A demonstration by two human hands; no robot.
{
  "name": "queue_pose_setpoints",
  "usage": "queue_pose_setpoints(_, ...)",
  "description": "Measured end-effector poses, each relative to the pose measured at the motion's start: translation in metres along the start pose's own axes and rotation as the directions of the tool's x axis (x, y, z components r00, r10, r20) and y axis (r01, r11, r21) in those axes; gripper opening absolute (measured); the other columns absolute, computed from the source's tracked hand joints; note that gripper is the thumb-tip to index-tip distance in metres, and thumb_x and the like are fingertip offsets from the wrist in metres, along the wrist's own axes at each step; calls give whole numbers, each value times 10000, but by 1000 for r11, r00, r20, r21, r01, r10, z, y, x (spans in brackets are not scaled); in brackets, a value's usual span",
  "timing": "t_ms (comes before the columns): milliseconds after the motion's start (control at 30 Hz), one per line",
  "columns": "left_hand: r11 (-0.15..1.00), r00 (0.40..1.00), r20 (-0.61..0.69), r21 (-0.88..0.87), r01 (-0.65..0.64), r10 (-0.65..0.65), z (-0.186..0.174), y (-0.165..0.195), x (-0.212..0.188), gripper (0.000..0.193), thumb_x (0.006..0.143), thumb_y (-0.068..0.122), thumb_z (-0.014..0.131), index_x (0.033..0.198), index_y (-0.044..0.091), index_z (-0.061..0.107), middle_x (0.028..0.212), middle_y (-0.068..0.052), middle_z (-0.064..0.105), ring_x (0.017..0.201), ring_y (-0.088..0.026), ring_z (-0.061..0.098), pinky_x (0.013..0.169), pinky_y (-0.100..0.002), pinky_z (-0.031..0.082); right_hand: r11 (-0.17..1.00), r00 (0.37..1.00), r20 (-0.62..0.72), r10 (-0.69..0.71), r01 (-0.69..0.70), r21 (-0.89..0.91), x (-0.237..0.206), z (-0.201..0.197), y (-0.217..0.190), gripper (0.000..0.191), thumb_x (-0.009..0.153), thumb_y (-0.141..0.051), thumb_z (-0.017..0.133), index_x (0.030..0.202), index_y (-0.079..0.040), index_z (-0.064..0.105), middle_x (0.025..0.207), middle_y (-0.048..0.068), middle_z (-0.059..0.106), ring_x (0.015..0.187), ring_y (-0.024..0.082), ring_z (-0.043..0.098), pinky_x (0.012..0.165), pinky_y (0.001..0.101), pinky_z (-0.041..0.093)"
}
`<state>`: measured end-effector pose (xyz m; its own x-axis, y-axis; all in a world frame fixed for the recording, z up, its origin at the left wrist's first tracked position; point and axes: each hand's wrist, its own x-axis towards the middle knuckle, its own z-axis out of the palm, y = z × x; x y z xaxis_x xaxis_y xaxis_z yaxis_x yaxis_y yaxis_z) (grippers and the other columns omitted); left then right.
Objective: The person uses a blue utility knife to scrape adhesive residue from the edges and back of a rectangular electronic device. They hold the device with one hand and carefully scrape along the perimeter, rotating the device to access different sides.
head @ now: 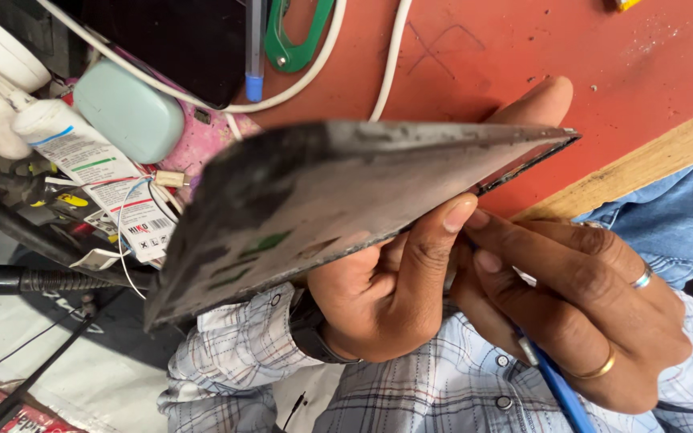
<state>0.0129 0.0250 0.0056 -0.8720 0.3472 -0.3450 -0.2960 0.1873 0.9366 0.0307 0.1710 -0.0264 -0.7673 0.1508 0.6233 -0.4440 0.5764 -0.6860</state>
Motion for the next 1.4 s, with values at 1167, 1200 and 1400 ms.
queue_pose_setpoints(1167, 996, 1000, 16, 87, -22, 21, -2, 3, 6, 133, 1053, -59, 672, 1181, -86, 697, 1003, -86, 740, 799, -56, 652, 707, -158, 492, 987, 992, 42, 116, -120, 110, -8, -3, -4, 261, 659, 108, 801, 703, 75, 546, 846, 360, 695, 689, 335, 768, 567, 361, 622)
queue_pose_setpoints(1200, 994, 999, 19, 104, -43, 41, -3, 3, 6, 137, 1049, -61, 674, 1182, -84, 696, 1014, -91, 742, 810, -61, 658, 718, -158, 496, 989, 995, 2, 97, -97, 115, -6, 0, -3, 244, 662, 110, 788, 705, 81, 549, 858, 374, 699, 690, 332, 772, 570, 355, 626)
queue_pose_setpoints(1400, 998, 998, 10, -8, -59, 59, 2, 1, 7, 179, 1058, -74, 653, 1235, -91, 655, 1138, -132, 719, 990, -103, 686, 874, -190, 533, 913, 943, 194, 272, -316, 258, -28, -19, -2, 290, 797, 76, 827, 832, 58, 540, 1009, 271, 657, 855, 325, 767, 746, 410, 651)
